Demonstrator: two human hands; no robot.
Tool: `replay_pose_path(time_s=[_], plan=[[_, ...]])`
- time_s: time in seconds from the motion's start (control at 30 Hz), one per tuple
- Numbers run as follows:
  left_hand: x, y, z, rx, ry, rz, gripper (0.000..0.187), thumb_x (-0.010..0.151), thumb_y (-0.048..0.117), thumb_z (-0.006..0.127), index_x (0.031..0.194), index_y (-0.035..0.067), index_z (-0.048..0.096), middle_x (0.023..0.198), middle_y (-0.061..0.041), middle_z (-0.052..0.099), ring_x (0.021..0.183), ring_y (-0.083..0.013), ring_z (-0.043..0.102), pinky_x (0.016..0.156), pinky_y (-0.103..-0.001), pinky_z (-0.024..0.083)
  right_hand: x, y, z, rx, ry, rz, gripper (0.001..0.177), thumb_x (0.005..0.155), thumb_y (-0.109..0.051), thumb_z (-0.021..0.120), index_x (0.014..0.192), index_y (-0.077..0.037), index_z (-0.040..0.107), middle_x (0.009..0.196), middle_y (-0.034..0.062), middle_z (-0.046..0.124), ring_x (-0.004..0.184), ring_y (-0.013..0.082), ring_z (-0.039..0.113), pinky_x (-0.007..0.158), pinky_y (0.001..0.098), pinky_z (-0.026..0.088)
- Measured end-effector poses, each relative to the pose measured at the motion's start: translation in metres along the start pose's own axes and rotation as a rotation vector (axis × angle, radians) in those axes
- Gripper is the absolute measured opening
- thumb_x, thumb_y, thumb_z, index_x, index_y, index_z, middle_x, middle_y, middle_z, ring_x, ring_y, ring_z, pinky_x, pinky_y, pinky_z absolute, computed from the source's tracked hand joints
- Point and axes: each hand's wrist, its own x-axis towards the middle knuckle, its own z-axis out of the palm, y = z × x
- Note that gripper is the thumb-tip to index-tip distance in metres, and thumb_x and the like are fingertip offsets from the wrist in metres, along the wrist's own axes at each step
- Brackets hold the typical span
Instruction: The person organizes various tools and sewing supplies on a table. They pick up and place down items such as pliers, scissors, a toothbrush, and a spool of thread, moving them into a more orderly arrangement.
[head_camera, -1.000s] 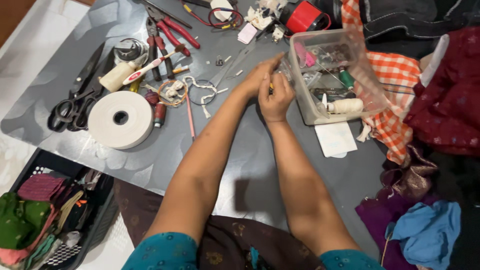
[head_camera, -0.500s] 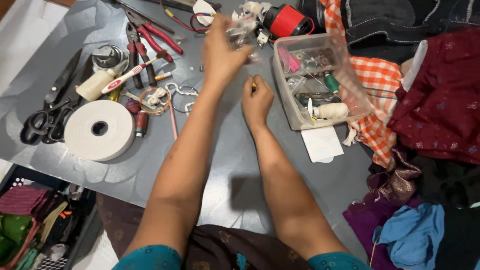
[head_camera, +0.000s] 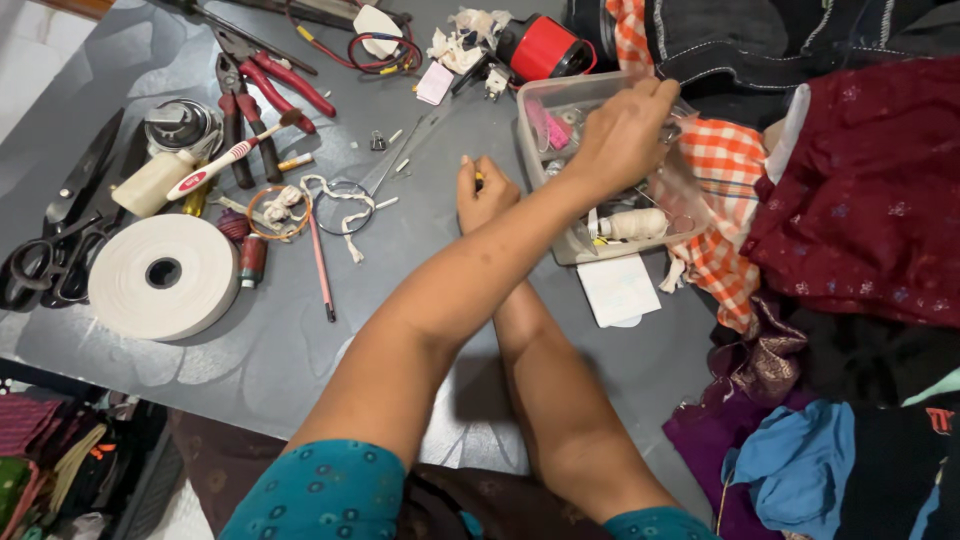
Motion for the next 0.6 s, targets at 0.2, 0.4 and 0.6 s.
replay_pose_path(time_s=[0.2, 0.4, 0.6], plan=[[-0.003, 0.020, -0.074, -0.003, 0.160, -0.066, 0.045, 0.073, 0.015, 0.082, 0.108, 0.007, 0.054, 0.106, -0.013, 0.063, 0.102, -0.0374, 0.065, 0.084, -0.047, 0.053, -0.001, 0.010, 0.002, -0.020, 0.002, 0.021, 0.033, 0.100, -0.030, 0.064, 0.085, -0.001, 0.062, 0.075, 0.0191, 0.067, 0.062, 0.0338, 0.063, 0.058, 0.0451, 0.045], [-0.060, -0.024, -0.168, 0.257, 0.257, -0.199, 0.041, 0.079, 0.012, 0.081, 0.108, 0.005, 0.054, 0.104, -0.014, 0.059, 0.098, -0.0383, 0.062, 0.079, -0.048, 0.050, 0.002, 0.064, 0.026, 0.249, 0.137, -0.114, 0.031, 0.103, -0.025, 0.065, 0.117, 0.002, 0.068, 0.091, 0.0135, 0.071, 0.080, 0.0208, 0.065, 0.067, 0.0381, 0.051], [-0.128, -0.069, -0.189, 0.253, 0.075, -0.235, 0.042, 0.076, 0.013, 0.086, 0.104, 0.002, 0.057, 0.103, -0.017, 0.058, 0.099, -0.0399, 0.061, 0.082, -0.048, 0.050, 0.002, 0.059, 0.026, 0.402, 0.043, 0.162, 0.020, 0.103, -0.012, 0.065, 0.120, -0.004, 0.071, 0.081, 0.0039, 0.065, 0.064, 0.0117, 0.053, 0.059, 0.0300, 0.045]])
